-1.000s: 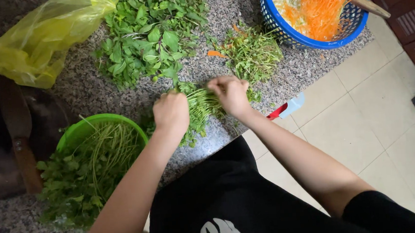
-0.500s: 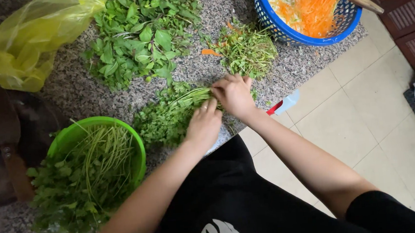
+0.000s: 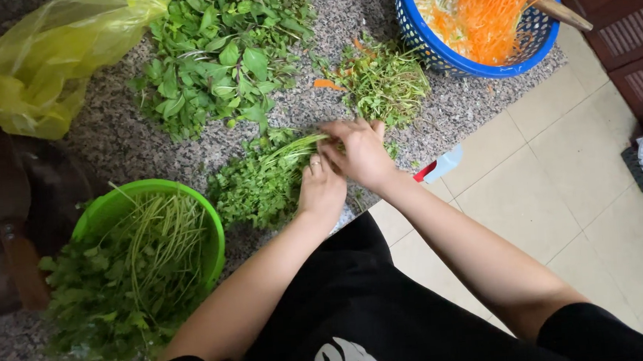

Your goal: Sorting, picking, and cutting fresh herbs on a kitchen counter.

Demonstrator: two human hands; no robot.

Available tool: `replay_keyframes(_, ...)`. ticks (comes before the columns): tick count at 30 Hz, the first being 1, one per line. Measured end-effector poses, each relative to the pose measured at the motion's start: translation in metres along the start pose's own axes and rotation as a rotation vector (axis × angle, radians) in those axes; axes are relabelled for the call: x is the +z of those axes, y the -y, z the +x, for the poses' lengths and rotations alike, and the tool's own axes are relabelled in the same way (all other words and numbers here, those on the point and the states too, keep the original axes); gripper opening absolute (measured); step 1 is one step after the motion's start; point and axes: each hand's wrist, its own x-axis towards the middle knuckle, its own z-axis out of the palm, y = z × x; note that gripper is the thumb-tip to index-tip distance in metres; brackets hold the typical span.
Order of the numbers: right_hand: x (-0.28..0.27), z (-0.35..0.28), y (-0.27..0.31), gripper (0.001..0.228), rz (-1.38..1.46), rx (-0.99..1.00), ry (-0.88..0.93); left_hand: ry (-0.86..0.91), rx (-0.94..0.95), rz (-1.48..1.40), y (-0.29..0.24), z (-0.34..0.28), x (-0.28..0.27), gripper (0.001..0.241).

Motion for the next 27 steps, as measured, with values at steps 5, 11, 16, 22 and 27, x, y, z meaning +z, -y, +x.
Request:
replay_keyframes(5,-0.007,-0.001,0.006,0.026,-0.038,-0.029,-0.054,0.105,0.024,0.017,0.001,-0.002,0.011,0.033)
replay_keyframes(11,-0.006,-0.003,0.006,0.014,-0.099,-0.066,-0.121,0.362,-0.019,-0.012,-0.001,0.000,0.000,0.040)
replay_keyframes(16,-0.019,-0.002,0.014,0.010,-0.158,-0.086,-0.134,0.477,-0.082,0.027,-0.008,0.006,-0.011,0.041)
replay_keyframes(22,-0.076,0.000,0.038,0.010,0.076,-0.037,-0.164,0.469,-0.113,0.010,-0.009,0.008,-0.041,0.026)
replay_keyframes(27,-0.114,-0.008,0.041,0.009,0.260,0.021,-0.280,0.485,-0.102,-0.129,-0.004,0.014,-0.057,0.023)
